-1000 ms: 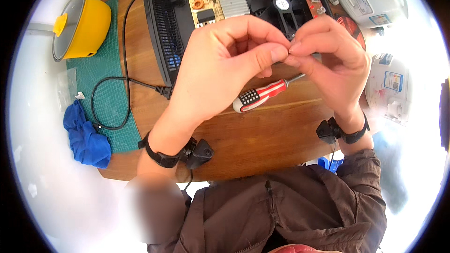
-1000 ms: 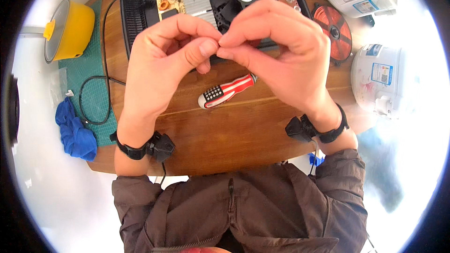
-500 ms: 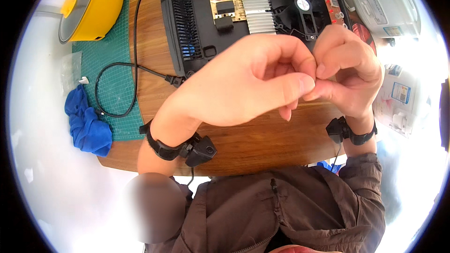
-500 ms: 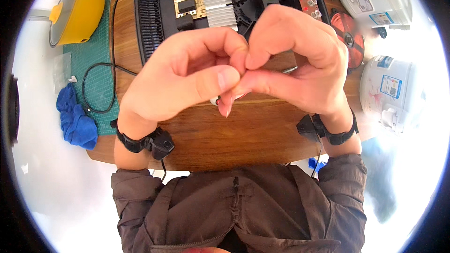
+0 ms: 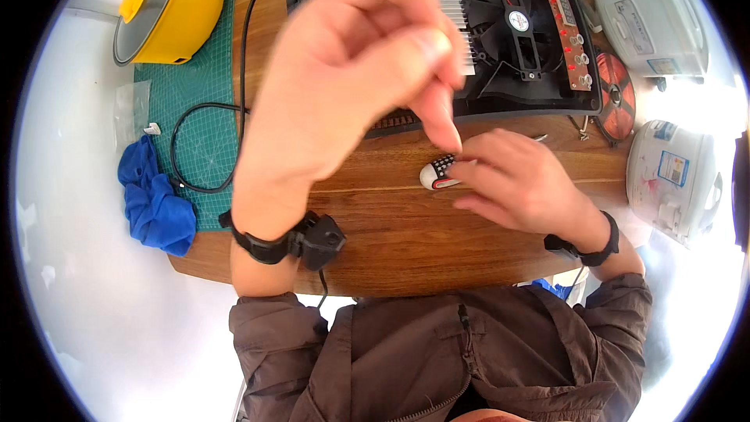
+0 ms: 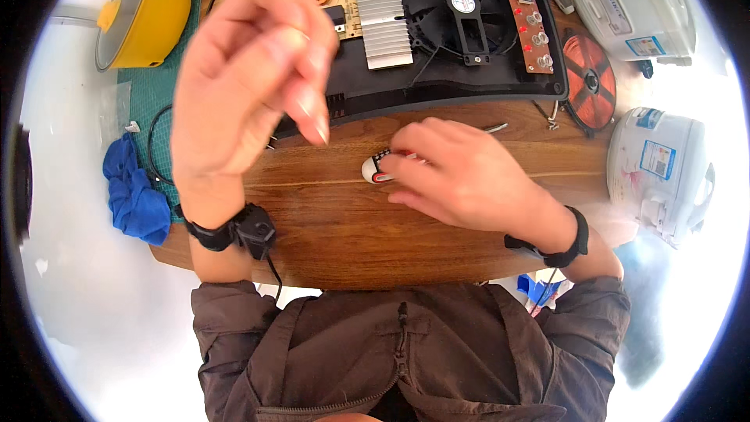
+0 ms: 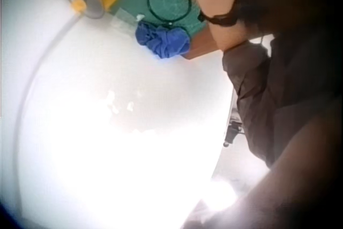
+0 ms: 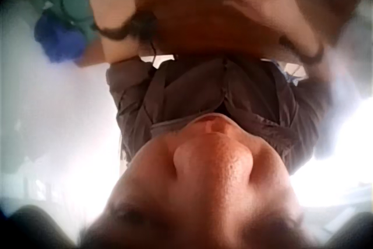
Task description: The person installs a circuit board into an open electronic device chassis, aligns it, and secures it with screws using a screwdriver. They also connect a small wire harness to the board.
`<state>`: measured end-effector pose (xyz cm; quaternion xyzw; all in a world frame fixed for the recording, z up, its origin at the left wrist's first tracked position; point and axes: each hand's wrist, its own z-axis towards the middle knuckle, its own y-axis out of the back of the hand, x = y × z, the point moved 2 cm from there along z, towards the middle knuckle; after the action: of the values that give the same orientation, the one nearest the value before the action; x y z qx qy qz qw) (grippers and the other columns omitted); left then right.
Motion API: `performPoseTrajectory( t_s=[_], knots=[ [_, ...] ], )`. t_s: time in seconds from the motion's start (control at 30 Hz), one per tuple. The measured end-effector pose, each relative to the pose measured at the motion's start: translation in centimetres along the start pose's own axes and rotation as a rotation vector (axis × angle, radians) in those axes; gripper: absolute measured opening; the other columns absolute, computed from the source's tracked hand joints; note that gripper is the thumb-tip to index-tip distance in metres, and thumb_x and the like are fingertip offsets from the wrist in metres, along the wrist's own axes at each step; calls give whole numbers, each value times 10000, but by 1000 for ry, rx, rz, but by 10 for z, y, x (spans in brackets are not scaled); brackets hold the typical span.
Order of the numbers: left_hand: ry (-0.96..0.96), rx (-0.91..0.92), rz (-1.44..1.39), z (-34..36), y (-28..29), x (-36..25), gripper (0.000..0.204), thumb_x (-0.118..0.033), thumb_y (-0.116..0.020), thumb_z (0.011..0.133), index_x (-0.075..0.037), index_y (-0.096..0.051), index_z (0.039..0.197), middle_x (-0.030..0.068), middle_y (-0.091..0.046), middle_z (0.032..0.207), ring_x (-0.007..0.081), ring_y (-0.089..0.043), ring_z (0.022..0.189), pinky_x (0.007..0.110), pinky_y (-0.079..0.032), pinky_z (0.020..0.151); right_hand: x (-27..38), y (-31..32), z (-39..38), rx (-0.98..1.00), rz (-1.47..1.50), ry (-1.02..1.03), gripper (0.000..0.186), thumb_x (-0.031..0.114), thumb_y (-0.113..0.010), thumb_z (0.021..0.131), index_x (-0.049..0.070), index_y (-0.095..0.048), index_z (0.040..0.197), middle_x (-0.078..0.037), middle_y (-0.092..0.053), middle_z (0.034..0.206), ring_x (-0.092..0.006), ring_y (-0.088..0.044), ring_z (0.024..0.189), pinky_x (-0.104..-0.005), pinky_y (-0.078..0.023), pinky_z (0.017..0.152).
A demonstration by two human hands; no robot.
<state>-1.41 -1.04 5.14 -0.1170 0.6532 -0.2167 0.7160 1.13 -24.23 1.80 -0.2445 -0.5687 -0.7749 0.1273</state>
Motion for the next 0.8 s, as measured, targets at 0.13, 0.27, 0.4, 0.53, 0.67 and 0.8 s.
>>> performPoseTrajectory(
  t_s=[0.13,0.27,0.4,0.53,0.67,0.8],
  knots=[
    [-128,-97,12,-3,41,-19,287,-67,-546,1080,40,-589,1343,129,-690,1073,132,-702,851,302,-663,768,6,-24,1,121,-336,7,396,210,-713,847,122,-640,1226,-48,-610,1040,-218,-620,954,-332,-496,832],
    [-157,-186,126,-5,56,-24,293,-104,-586,1077,37,-644,1327,128,-741,1138,152,-739,949,359,-655,893,13,-19,3,179,-426,49,414,198,-680,851,126,-651,1258,-42,-586,979,-215,-616,914,-333,-499,800],
    [-139,-213,170,-5,64,-18,250,-124,-605,1072,27,-681,1257,125,-741,1124,154,-739,929,376,-652,898,33,38,18,119,-172,-89,360,207,-729,843,102,-726,1187,-114,-671,1087,-248,-657,937,-379,-542,842],
    [-181,-231,126,-4,62,-13,228,-142,-617,1070,19,-699,1209,109,-735,1082,145,-729,887,368,-649,889,32,128,16,-304,155,-160,318,267,-667,1004,26,-719,1205,-213,-699,1181,-342,-692,1042,-460,-567,949],
    [-172,-211,114,1,40,-18,236,-181,-609,1080,12,-707,1173,97,-726,1050,133,-715,854,362,-650,855,-16,154,5,-892,191,-3,404,291,-599,1072,-46,-610,1293,-326,-642,1294,-476,-652,1206,-539,-564,1034],
    [-132,-286,83,6,35,-8,258,-229,-591,1092,1,-701,1132,87,-726,1009,129,-711,829,353,-653,813,-30,118,43,-1142,336,-25,482,233,-602,1068,-56,-430,1412,-402,-566,1357,-567,-599,1250,-551,-586,1029]
  ],
)
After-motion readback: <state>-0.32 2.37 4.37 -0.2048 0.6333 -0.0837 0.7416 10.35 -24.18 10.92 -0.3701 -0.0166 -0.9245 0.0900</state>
